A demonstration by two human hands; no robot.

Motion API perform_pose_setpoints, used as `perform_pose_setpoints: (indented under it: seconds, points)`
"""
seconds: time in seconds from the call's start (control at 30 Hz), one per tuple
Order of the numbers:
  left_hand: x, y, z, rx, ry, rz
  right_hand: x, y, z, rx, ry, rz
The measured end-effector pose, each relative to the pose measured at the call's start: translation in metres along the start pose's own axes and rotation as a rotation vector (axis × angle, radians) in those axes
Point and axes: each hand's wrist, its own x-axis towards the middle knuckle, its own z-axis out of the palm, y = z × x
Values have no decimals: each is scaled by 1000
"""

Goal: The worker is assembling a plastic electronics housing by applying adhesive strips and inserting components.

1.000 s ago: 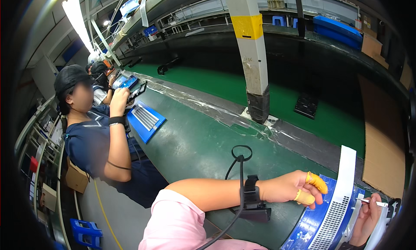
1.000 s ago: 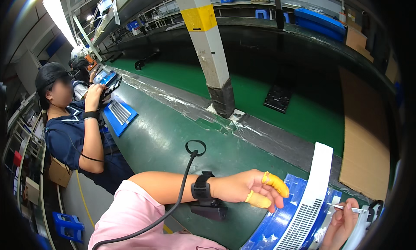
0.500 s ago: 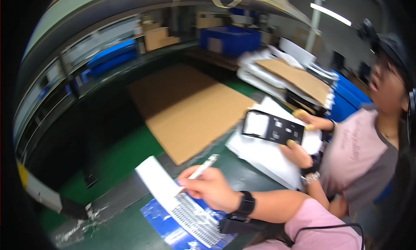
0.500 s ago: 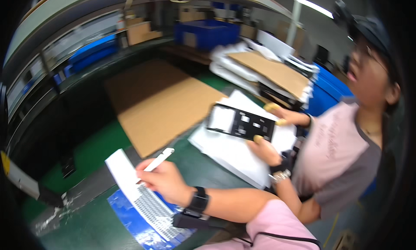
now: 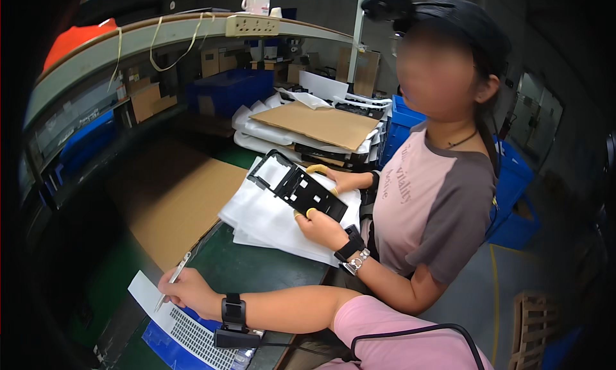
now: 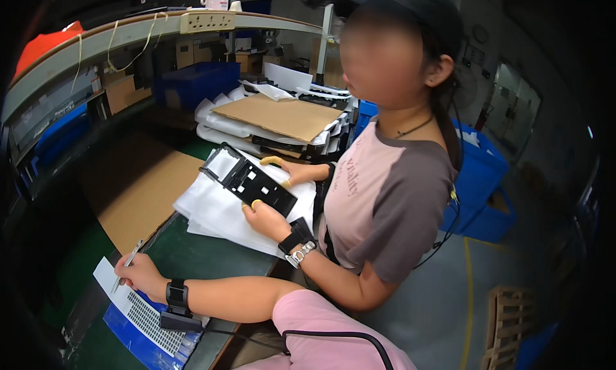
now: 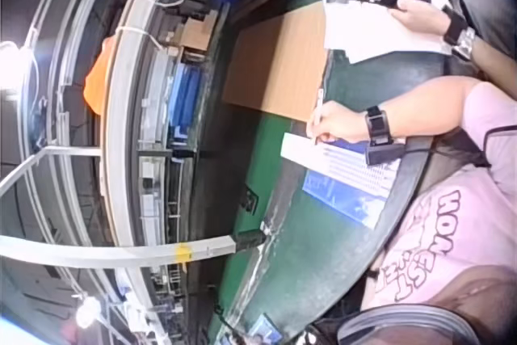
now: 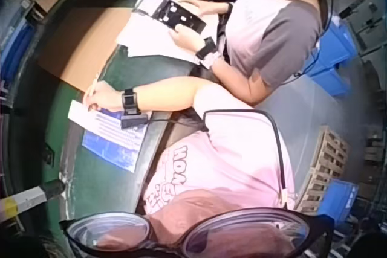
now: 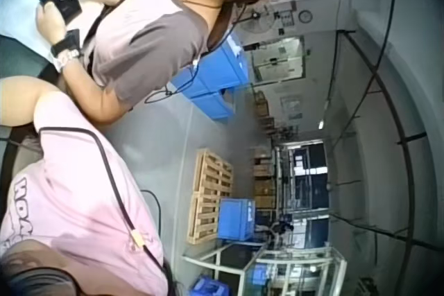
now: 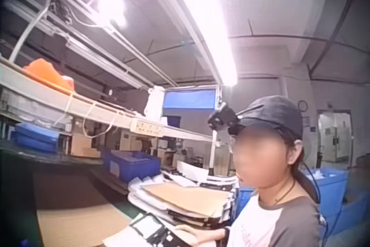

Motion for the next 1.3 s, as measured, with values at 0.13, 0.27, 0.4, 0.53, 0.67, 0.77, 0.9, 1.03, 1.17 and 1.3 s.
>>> perform_pose_setpoints:
  seconds: [0.13,0.27,0.4,0.53,0.67,0.77,0.9,1.03,1.17,1.3]
  points:
    - [28,-22,42,87,-58,-7,-2,-8,-2,5,20,-63]
    - [54,-45,71,174,-72,-5,2,-3,-4,21,26,-85]
    - [76,-69,91,227,-69,-2,5,3,-8,27,-6,-66]
    - [101,-91,105,263,-71,4,0,1,1,28,-13,-34]
    - [132,-110,115,306,-88,10,-1,-6,-8,33,-1,-10]
    - [150,-120,111,362,-96,2,3,-2,-10,42,-9,-8]
    - [147,-122,86,464,112,-40,-3,12,16,-65,-3,19]
    - [74,-105,31,650,693,-164,-15,-4,-5,-263,-33,-108]
    - [-25,-83,9,774,1248,-305,0,-7,-37,-79,2,0]
    - [-50,-77,7,773,1391,-357,2,4,-29,-110,-45,16]
